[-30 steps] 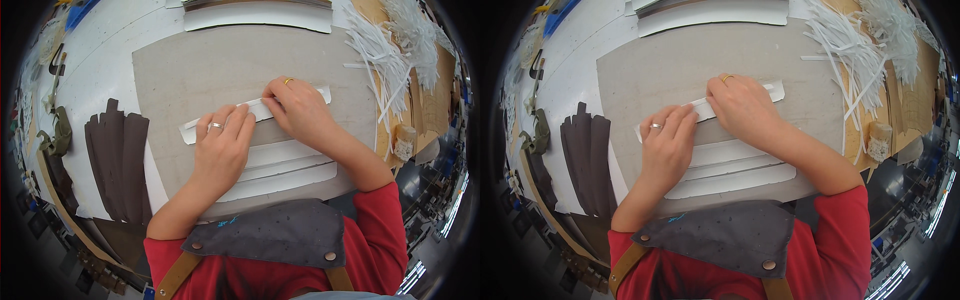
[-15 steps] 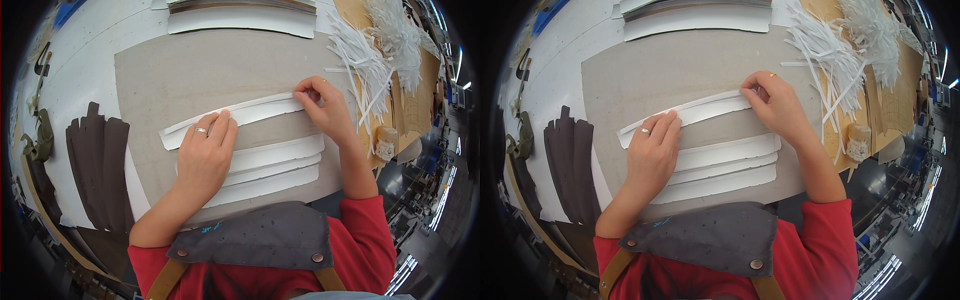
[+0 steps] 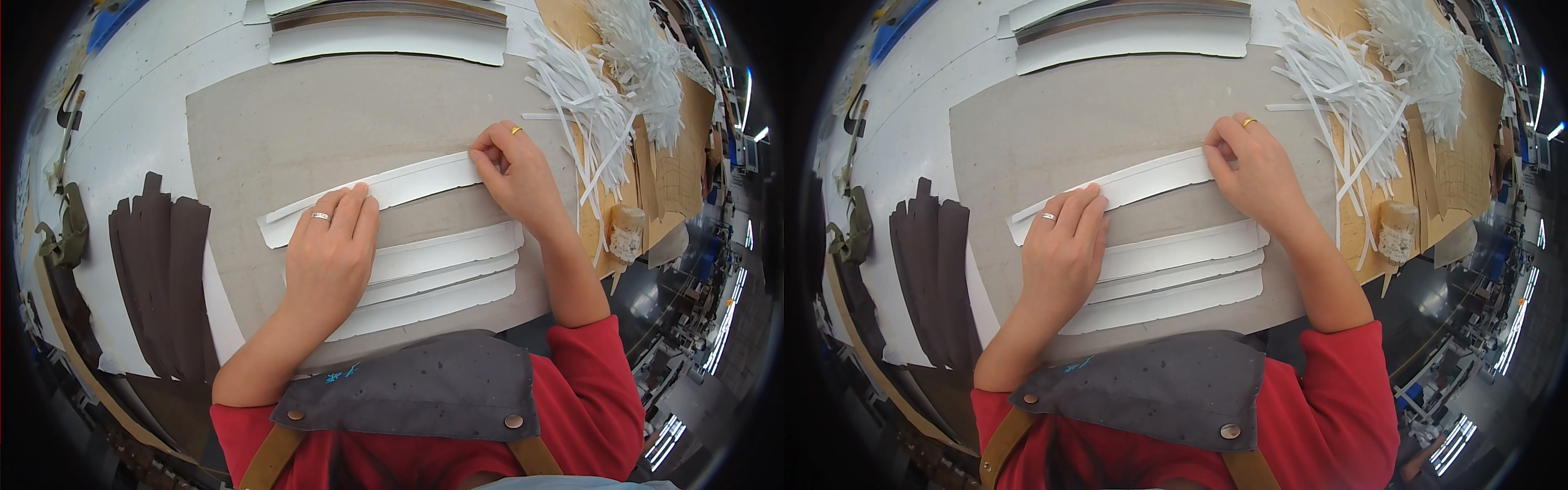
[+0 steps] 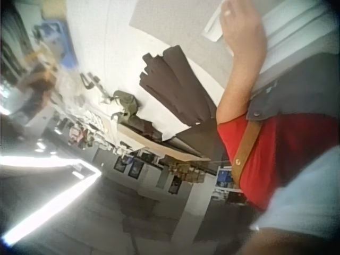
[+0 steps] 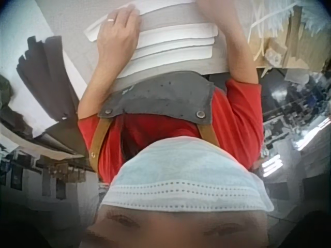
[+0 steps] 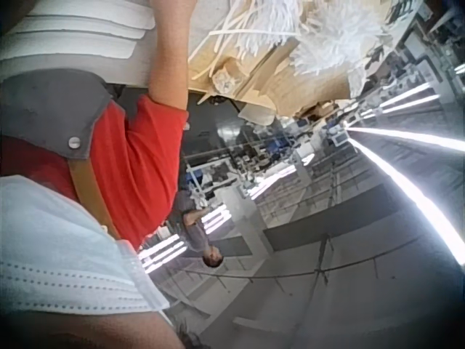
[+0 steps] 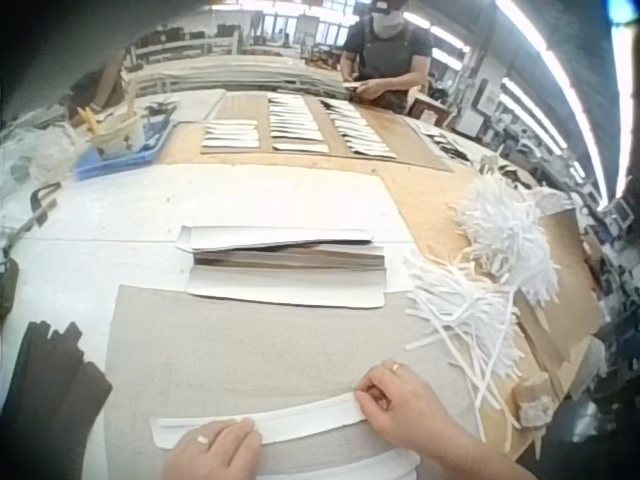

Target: The person applies glue to leather strips using a glue dispenser, then folds the leather over internal stiffeners by hand.

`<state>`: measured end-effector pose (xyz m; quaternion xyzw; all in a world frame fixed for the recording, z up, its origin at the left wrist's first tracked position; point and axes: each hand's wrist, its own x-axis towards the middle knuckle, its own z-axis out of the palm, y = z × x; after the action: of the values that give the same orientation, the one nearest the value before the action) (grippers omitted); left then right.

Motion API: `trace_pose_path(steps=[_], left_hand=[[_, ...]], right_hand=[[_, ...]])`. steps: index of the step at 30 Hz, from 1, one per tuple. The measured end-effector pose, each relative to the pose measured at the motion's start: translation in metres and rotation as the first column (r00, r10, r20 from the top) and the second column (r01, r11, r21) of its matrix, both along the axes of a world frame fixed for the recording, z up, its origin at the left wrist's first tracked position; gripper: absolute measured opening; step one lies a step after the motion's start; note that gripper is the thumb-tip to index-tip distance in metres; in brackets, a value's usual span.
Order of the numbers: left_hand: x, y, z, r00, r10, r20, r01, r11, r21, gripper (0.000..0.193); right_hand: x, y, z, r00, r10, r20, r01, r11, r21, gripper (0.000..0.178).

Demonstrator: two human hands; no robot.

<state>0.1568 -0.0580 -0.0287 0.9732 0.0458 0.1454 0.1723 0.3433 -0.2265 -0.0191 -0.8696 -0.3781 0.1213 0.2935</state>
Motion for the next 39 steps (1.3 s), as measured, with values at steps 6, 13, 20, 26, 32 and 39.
trace_pose_path(steps=[6,13,20,26,32,39], left_hand=[[-0.004,0.001,0.01,1.0,0.006,-0.008,-0.008,0.982,-0.19,0.03],[-0.035,0.006,0.012,1.0,-0.008,0.017,0.01,0.988,-0.156,0.029],[-0.066,0.017,-0.002,0.972,0.234,-0.017,-0.233,0.972,0.016,0.03],[-0.069,0.019,-0.01,0.972,0.236,0.001,-0.236,0.971,0.026,0.031],[-0.069,0.018,-0.013,0.972,0.235,0.009,-0.235,0.972,0.016,0.029],[-0.068,0.016,-0.016,0.961,0.275,0.014,-0.275,0.961,0.014,0.027]], right_hand=[[0.008,-0.009,0.017,0.989,-0.021,0.145,0.037,0.994,-0.105,0.014],[-0.04,0.044,0.019,0.896,0.416,0.159,-0.438,0.887,0.147,0.024],[-0.06,0.074,-0.009,0.764,0.614,0.201,-0.64,0.76,0.113,0.035],[-0.061,0.078,-0.011,0.654,0.697,0.296,-0.702,0.704,-0.106,0.049],[-0.064,0.079,-0.011,0.625,0.703,0.339,-0.688,0.701,-0.185,0.049],[-0.062,0.074,-0.014,0.654,0.669,0.354,-0.679,0.725,-0.115,0.048]])
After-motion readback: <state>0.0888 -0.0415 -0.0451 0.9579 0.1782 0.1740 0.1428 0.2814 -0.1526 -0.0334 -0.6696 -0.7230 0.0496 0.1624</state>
